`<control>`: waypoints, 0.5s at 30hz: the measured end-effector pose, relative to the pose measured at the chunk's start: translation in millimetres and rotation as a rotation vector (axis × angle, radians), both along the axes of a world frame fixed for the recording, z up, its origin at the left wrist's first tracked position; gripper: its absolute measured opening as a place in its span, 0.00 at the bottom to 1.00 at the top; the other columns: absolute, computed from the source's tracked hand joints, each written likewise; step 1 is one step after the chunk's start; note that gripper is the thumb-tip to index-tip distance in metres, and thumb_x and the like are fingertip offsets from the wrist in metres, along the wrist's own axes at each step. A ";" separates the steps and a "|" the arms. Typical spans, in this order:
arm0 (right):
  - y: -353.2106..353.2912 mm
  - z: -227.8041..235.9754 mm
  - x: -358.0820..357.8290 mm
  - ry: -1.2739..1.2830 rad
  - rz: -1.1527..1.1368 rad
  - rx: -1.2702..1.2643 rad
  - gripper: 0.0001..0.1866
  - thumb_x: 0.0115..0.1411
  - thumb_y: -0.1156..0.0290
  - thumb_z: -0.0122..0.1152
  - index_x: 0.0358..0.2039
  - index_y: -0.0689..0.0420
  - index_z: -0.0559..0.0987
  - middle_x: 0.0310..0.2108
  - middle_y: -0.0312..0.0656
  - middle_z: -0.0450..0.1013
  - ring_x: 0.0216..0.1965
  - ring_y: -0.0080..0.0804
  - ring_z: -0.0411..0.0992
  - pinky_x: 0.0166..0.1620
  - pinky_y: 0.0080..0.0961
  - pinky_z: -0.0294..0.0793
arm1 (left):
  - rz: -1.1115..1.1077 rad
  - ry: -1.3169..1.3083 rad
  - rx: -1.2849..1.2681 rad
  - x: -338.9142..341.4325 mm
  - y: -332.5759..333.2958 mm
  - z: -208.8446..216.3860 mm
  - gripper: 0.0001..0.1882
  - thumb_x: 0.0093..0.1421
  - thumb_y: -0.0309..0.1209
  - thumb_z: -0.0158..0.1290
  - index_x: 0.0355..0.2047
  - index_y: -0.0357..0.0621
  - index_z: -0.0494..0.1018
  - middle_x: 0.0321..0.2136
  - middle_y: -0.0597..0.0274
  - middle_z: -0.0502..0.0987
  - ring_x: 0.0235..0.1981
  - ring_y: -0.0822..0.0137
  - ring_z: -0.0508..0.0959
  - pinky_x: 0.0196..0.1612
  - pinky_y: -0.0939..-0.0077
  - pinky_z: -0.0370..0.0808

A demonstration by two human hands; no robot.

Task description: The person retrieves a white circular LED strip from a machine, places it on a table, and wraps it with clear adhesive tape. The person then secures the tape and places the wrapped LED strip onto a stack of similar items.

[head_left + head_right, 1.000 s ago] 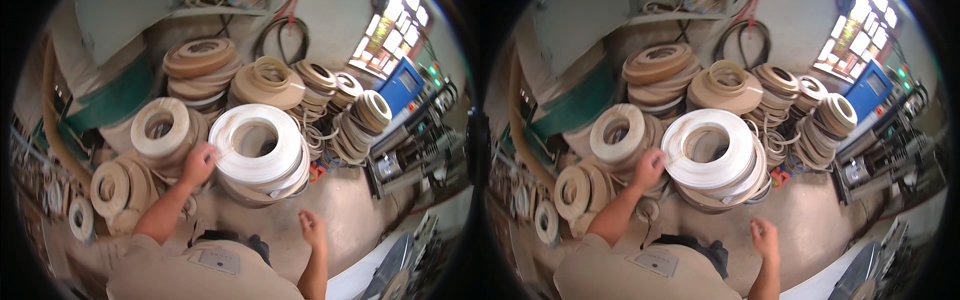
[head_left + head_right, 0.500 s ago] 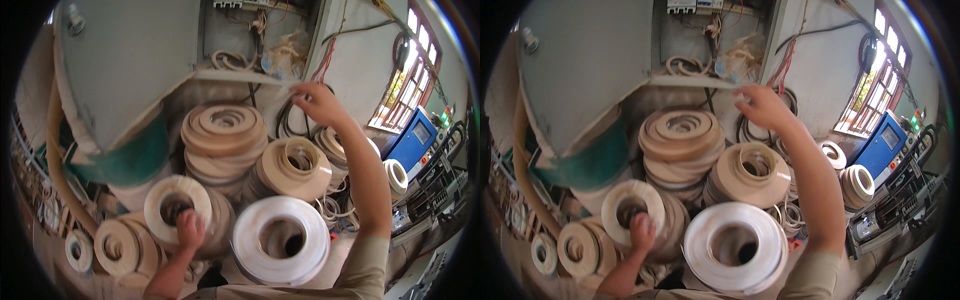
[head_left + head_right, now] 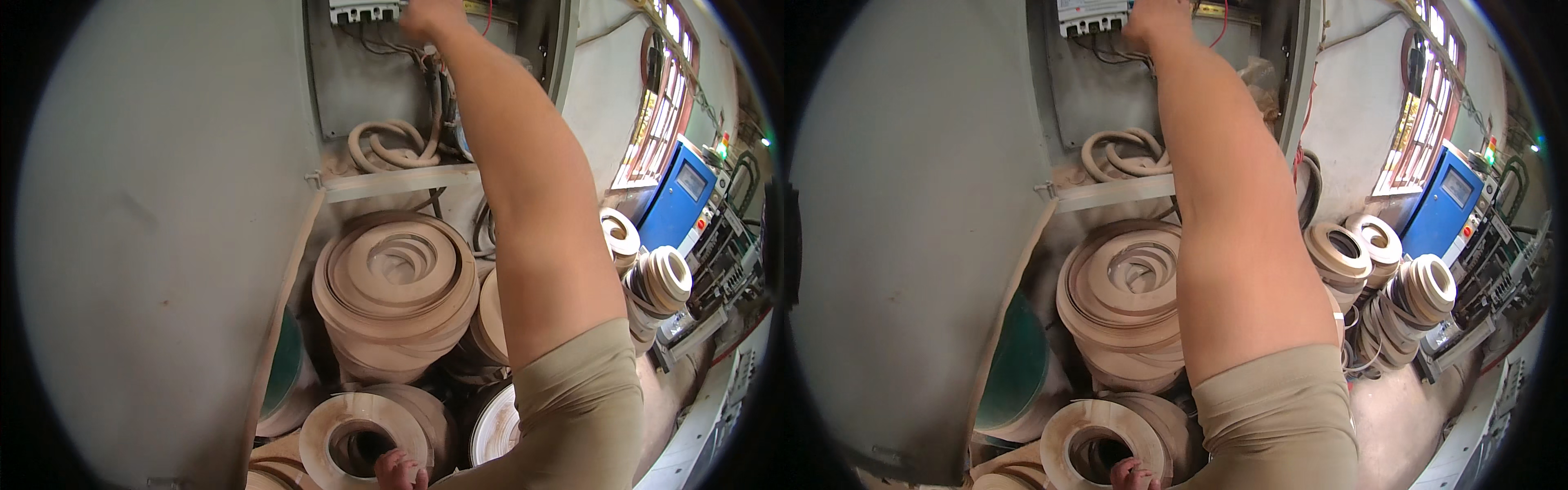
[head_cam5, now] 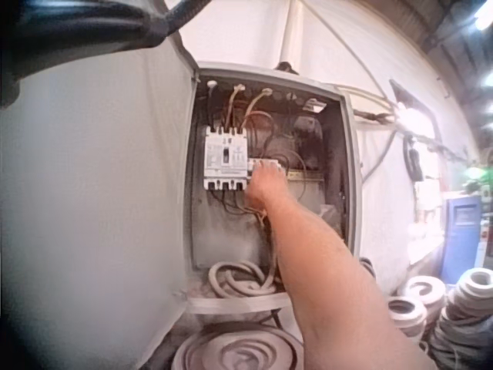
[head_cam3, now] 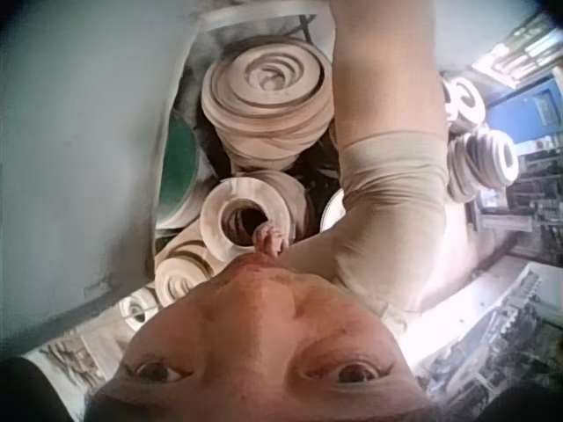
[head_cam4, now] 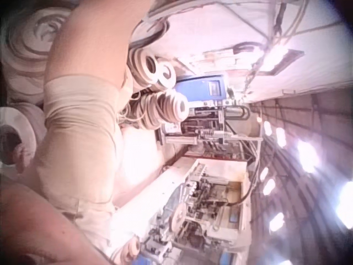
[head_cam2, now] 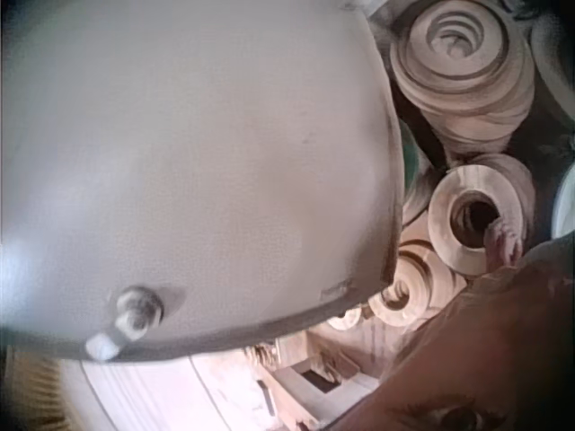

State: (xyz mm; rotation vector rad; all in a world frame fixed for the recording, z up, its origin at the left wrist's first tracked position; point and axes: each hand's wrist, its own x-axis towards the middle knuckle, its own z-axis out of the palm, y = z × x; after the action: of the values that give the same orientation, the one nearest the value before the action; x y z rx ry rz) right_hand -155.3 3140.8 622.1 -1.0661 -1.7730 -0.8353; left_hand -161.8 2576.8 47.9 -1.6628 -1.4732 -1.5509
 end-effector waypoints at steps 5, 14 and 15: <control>-48.6 -20.9 6.6 -0.243 0.053 -0.029 0.18 0.53 0.66 0.58 0.43 0.60 0.81 0.43 0.55 0.79 0.53 0.53 0.74 0.58 0.46 0.70 | -0.162 -0.120 -0.012 6.2 23.0 41.7 0.09 0.61 0.30 0.55 0.39 0.37 0.74 0.34 0.43 0.78 0.33 0.43 0.79 0.36 0.47 0.78; -260.0 -203.1 149.7 -0.576 0.355 -0.259 0.10 0.44 0.55 0.62 0.22 0.43 0.85 0.21 0.37 0.79 0.29 0.40 0.79 0.32 0.42 0.77 | -0.244 -0.003 -0.349 2.4 -25.6 53.1 0.14 0.70 0.38 0.49 0.42 0.36 0.71 0.45 0.38 0.74 0.44 0.42 0.74 0.50 0.46 0.72; -285.4 -231.5 185.3 -0.601 0.379 -0.353 0.10 0.43 0.55 0.63 0.20 0.44 0.85 0.20 0.38 0.79 0.27 0.41 0.79 0.27 0.42 0.76 | -0.236 -0.313 -0.540 10.3 -25.1 63.6 0.17 0.71 0.41 0.48 0.42 0.37 0.71 0.46 0.39 0.73 0.45 0.44 0.73 0.51 0.47 0.70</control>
State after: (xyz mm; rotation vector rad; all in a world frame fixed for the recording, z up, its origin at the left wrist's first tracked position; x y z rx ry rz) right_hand 30.1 2855.4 390.6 -0.6802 -2.6036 -0.6535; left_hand -151.5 2551.7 111.5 -2.0144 -2.0648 -1.6974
